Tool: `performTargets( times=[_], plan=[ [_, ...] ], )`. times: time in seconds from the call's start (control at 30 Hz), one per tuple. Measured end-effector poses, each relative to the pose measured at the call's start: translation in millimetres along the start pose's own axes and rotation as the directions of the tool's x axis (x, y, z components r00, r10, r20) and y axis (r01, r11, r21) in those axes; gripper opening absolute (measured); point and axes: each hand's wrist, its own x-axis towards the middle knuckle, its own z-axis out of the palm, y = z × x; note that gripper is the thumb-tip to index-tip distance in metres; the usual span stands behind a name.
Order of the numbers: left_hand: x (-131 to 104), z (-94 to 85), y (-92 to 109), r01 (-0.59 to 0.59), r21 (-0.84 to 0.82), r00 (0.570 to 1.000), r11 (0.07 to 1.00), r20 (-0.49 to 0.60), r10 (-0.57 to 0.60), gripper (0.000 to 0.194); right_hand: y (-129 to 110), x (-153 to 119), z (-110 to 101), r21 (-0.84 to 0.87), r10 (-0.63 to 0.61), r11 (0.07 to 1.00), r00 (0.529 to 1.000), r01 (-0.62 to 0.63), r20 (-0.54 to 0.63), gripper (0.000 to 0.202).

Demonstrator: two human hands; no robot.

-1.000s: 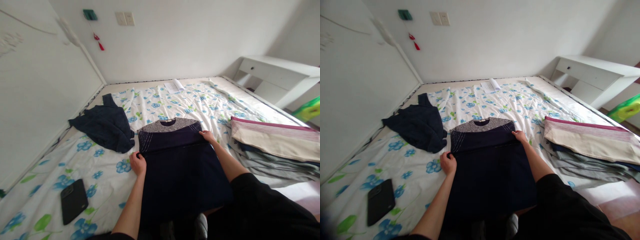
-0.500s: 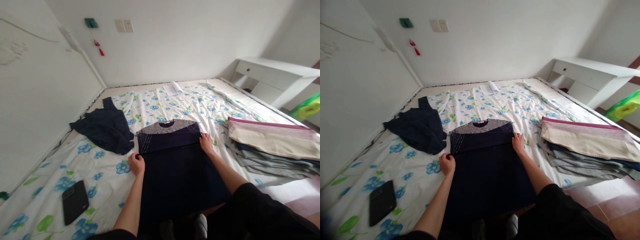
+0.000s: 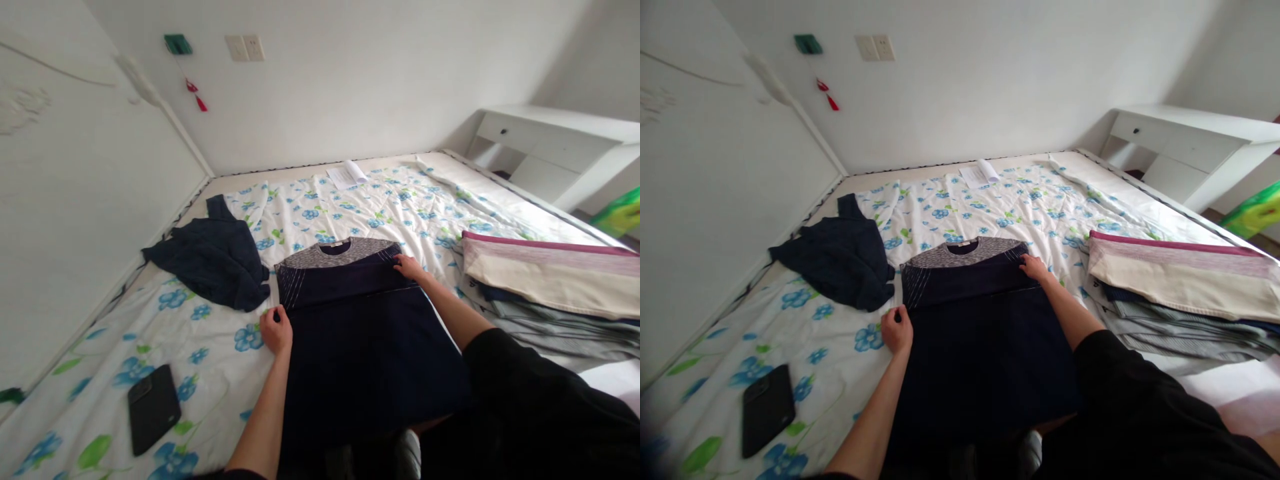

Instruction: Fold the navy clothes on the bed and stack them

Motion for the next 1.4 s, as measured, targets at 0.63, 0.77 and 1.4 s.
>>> performTargets(
  times=[0.63, 0.77, 1.4],
  plan=[
    [-2.5, -1.3, 2.7, -0.001, 0.03, 0.999, 1.0, 0.036, 0.0, 0.026, -9.4, -109.8, 73.2, -0.207, -0.141, 0.97, 0.988, 0.124, -0.069, 0.065],
    [-2.7, -5.6, 8.0, 0.006, 0.027, 0.999, 1.0, 0.034, -0.007, 0.025, -12.9, -145.9, 87.5, -0.204, -0.046, 0.978, 0.997, 0.033, -0.061, 0.073],
    [72.0, 62.5, 56.3, -0.23, 0.244, 0.856, 0.942, 0.511, 0.077, 0.081, -39.0, -191.4, 104.2, -0.185, -0.013, 0.982, 0.977, -0.027, -0.215, 0.072]
  ],
)
